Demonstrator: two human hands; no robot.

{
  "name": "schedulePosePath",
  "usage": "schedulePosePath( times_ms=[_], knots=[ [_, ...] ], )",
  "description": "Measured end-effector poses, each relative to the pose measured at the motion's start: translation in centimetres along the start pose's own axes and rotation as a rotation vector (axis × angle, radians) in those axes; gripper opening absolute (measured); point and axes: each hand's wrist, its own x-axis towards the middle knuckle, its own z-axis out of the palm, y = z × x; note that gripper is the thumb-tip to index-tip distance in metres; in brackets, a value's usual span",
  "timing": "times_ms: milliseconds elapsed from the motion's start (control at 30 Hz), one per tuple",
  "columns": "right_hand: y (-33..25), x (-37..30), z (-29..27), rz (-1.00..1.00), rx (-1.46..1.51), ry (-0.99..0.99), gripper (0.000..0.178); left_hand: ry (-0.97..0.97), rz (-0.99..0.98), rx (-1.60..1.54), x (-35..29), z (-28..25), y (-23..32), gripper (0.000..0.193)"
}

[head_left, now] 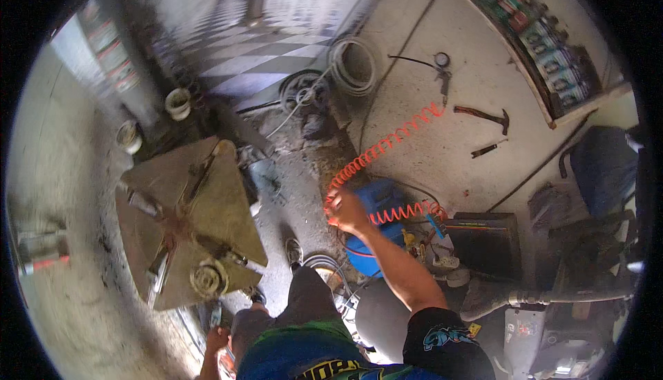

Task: The person uses a hammer to tap and adjust a round metal component on a large metal part. They repeatedly strike the component and surrounding areas, then inspect the fit by hand.

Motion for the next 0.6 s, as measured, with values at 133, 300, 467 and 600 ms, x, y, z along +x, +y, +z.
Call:
schedulePosePath(
  times_ms=[133,300,467,600],
  knots=[
    [6.7,6.9,-14.0,0.07,-0.089,0.634,0.034,-0.115,-0.075,-0.181,0.7,1.5,0.7,0.037],
    [19.2,14.7,-30.1,0.191,-0.166,0.908,0.046,-0.465,-0.713,-1.267,2.0,3.1,5.2,0.044],
    [33.3,20.8,-43.8,0.388,-0.207,0.766,0.052,-0.266,-0.197,0.19,-1.6,3.5,11.7,0.06],
    [38.1,23.1,-47.1,0.372,-0.224,0.649,0.045,-0.337,-0.31,0.537,-1.7,3.7,21.1,0.058]
  ],
)
